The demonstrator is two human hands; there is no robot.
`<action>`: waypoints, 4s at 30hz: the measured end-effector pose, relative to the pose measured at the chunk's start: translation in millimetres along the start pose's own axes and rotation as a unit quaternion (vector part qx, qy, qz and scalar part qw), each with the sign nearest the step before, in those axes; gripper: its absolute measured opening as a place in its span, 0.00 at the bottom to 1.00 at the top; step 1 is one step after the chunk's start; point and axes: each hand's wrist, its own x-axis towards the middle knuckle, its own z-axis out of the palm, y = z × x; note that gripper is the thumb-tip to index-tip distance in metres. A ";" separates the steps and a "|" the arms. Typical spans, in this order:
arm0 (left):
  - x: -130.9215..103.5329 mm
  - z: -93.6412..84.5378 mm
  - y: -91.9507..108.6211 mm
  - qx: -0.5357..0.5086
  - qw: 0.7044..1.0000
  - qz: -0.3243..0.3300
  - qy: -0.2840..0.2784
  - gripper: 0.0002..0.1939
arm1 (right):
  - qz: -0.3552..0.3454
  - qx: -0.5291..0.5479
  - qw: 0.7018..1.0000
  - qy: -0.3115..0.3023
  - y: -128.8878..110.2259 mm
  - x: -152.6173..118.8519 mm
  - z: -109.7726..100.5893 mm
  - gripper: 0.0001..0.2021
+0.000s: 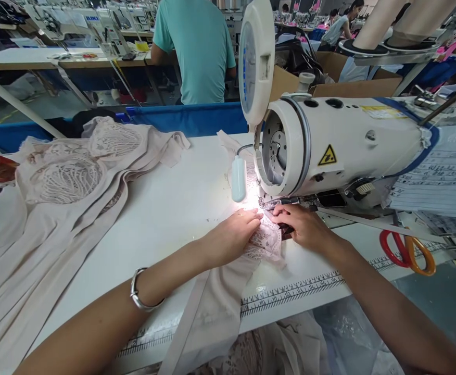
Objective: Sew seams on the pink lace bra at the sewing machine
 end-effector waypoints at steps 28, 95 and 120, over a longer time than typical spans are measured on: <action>3.8 -16.7 29.8 -0.040 0.980 0.058 -0.185 0.09 | -0.029 0.015 0.999 0.015 -0.1 3.7 3.6 0.16; 5.5 4.0 -7.9 0.156 0.987 0.033 -0.022 0.13 | -0.098 0.052 0.992 0.064 10.1 -2.3 7.1 0.32; 3.7 6.2 -6.0 0.181 0.983 0.028 0.000 0.11 | -0.127 0.008 0.988 0.086 4.8 0.2 5.6 0.27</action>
